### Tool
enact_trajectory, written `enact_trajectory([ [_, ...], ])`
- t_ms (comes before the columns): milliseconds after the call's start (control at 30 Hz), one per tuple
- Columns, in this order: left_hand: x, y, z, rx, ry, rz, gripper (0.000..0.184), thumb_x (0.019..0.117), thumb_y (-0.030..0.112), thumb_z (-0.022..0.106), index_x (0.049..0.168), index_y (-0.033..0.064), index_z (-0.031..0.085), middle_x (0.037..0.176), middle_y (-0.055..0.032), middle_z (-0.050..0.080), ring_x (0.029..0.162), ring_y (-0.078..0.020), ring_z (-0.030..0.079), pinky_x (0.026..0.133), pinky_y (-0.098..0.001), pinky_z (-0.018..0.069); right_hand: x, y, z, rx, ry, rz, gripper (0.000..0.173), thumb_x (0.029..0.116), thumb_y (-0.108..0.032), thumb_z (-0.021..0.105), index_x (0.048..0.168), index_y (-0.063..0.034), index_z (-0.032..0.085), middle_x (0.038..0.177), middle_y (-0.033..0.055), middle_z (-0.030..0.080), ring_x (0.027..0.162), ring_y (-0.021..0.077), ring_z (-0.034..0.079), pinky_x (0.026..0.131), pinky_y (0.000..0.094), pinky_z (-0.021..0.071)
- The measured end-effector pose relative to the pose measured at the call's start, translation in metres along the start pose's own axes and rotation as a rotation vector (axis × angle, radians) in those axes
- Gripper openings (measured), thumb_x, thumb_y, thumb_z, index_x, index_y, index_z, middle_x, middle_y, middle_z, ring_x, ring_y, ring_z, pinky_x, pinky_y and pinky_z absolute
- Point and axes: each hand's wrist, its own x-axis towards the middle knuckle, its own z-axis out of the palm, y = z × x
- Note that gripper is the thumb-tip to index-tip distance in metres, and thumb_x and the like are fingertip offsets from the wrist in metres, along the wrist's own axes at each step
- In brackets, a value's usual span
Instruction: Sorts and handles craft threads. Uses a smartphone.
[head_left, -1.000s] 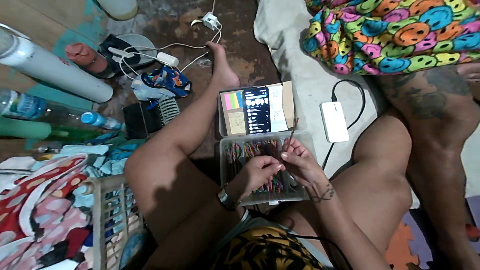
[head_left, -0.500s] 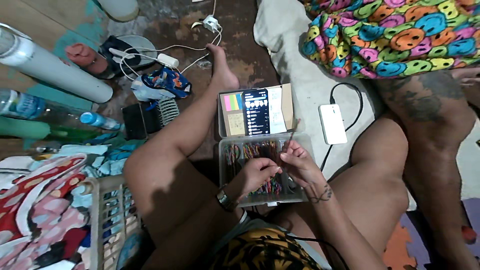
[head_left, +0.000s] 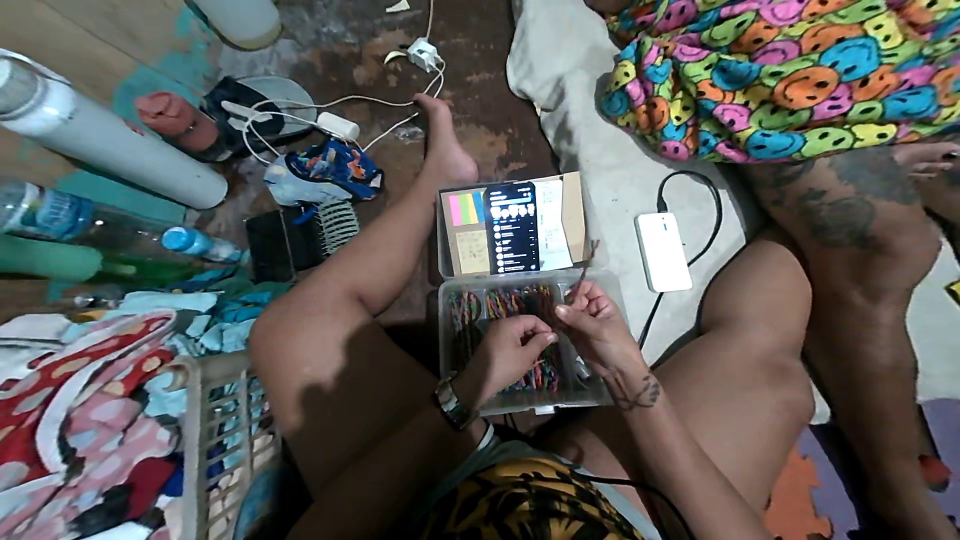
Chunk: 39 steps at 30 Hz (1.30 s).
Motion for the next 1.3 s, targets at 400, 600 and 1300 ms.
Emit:
enact_trajectory([
  [400,-0.026,-0.003,0.002,0.338,0.028,0.096,0.027,0.1042,0.018,0.053,0.106,-0.0024,0.071,0.102,-0.0176,0.068,0.094,-0.0274,0.067,0.087,-0.0432,0.0543,-0.012,0.005,0.026,-0.322,0.093,0.029,0.010,0.0962,-0.004,0.062,0.101,-0.0047,0.053,0.074,-0.0026,0.056,0.063,0.0066,0.056,0.063,0.0250,0.0530],
  [600,-0.032,0.005,-0.021,-0.097,-0.107,-0.080,0.022,0.1062,0.018,0.053,0.108,0.0000,0.067,0.092,-0.0033,0.064,0.071,-0.0034,0.056,0.067,-0.0211,0.0484,-0.021,-0.013,0.027,-0.337,-0.123,0.052,0.016,0.0965,-0.002,0.054,0.088,-0.0085,0.066,0.089,-0.0009,0.072,0.073,0.0053,0.065,0.069,0.0236,0.0558],
  [1300,-0.043,-0.005,-0.087,0.038,0.475,0.193,0.014,0.1028,0.018,0.061,0.100,0.0065,0.070,0.085,-0.0017,0.065,0.067,-0.0061,0.058,0.064,-0.0254,0.0506,-0.025,0.044,0.074,-1.002,-0.223,0.360,0.034,0.1011,-0.034,0.063,0.106,-0.0009,0.068,0.088,0.0064,0.066,0.076,0.0127,0.062,0.074,0.0340,0.0539],
])
